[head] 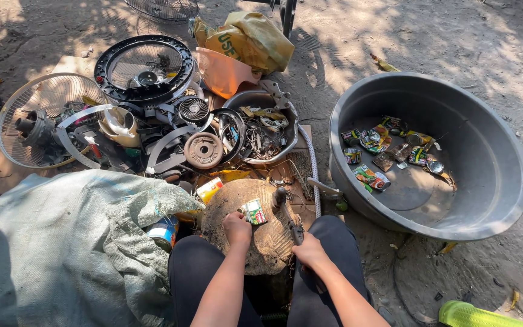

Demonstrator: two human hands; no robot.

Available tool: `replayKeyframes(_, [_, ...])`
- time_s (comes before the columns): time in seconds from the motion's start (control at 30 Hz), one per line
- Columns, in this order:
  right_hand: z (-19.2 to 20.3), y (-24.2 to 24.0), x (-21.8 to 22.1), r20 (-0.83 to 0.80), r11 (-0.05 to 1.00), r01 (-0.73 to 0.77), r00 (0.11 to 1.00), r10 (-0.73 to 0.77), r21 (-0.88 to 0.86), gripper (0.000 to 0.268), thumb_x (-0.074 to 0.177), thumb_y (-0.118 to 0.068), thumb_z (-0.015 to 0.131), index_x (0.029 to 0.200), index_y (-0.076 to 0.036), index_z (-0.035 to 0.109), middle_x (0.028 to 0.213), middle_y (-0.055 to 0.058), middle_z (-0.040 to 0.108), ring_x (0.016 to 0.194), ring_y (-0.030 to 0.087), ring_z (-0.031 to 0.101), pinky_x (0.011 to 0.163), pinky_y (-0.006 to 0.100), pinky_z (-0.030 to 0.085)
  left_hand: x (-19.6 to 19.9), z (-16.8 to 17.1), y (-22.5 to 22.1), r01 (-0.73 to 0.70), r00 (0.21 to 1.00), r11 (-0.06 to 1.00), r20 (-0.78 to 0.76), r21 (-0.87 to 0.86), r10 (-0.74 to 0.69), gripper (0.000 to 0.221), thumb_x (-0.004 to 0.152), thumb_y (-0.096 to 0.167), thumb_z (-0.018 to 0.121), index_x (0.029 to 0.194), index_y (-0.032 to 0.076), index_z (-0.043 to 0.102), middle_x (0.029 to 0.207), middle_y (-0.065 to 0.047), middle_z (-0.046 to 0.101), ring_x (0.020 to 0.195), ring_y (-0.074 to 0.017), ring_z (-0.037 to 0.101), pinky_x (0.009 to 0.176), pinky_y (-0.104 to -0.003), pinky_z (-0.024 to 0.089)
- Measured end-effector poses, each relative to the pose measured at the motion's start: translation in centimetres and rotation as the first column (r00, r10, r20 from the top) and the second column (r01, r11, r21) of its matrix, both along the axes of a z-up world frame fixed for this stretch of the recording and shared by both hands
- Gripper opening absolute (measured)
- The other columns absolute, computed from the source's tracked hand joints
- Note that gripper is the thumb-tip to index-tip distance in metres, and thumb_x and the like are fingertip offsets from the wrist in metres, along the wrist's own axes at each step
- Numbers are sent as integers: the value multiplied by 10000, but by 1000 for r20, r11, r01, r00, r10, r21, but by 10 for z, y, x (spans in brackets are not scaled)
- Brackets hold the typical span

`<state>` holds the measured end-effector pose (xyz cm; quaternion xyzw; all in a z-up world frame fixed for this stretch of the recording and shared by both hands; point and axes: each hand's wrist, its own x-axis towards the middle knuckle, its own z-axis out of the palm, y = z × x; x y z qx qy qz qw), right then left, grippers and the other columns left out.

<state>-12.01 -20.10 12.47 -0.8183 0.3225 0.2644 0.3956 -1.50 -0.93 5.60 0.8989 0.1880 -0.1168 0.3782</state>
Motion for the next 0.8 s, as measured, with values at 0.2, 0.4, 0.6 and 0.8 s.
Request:
replayKeyframes(0.2, [2,1,-1,-4,1000,-4,1000,4,-1,143,829,-101,665,962,-60,632,878,108,696,779,257,680,744,342,549,2,-4,6,-28,999,992,39,-125,33,161,904,49,652,997,-7,771,957,-143,759,798,-254,707,779,-365,575])
replayKeyframes(0.4, [5,6,-6,-15,1000,-7,1000,7,-22,144,856,-121,631,995,-86,615,870,77,690,732,231,674,696,334,539,2,-25,-9,-21,996,988,84,-152,34,160,863,97,743,974,-13,781,940,-127,770,787,-233,735,762,-334,600])
replayKeyframes(0.6, [24,0,-1,45,1000,11,999,-11,-1,274,789,-164,716,1045,-69,687,913,92,739,746,242,678,707,336,535,3,-5,-12,-13,1000,990,-5,-138,13,92,890,69,724,935,4,773,984,-108,739,827,-228,709,820,-336,583])
replayKeyframes(0.8, [63,14,-7,141,997,67,987,-71,30,164,801,-131,667,954,-75,650,728,90,679,563,243,586,575,353,481,6,-15,-12,-35,999,989,15,-142,37,75,855,31,748,918,-7,761,871,-132,755,739,-232,706,735,-343,584])
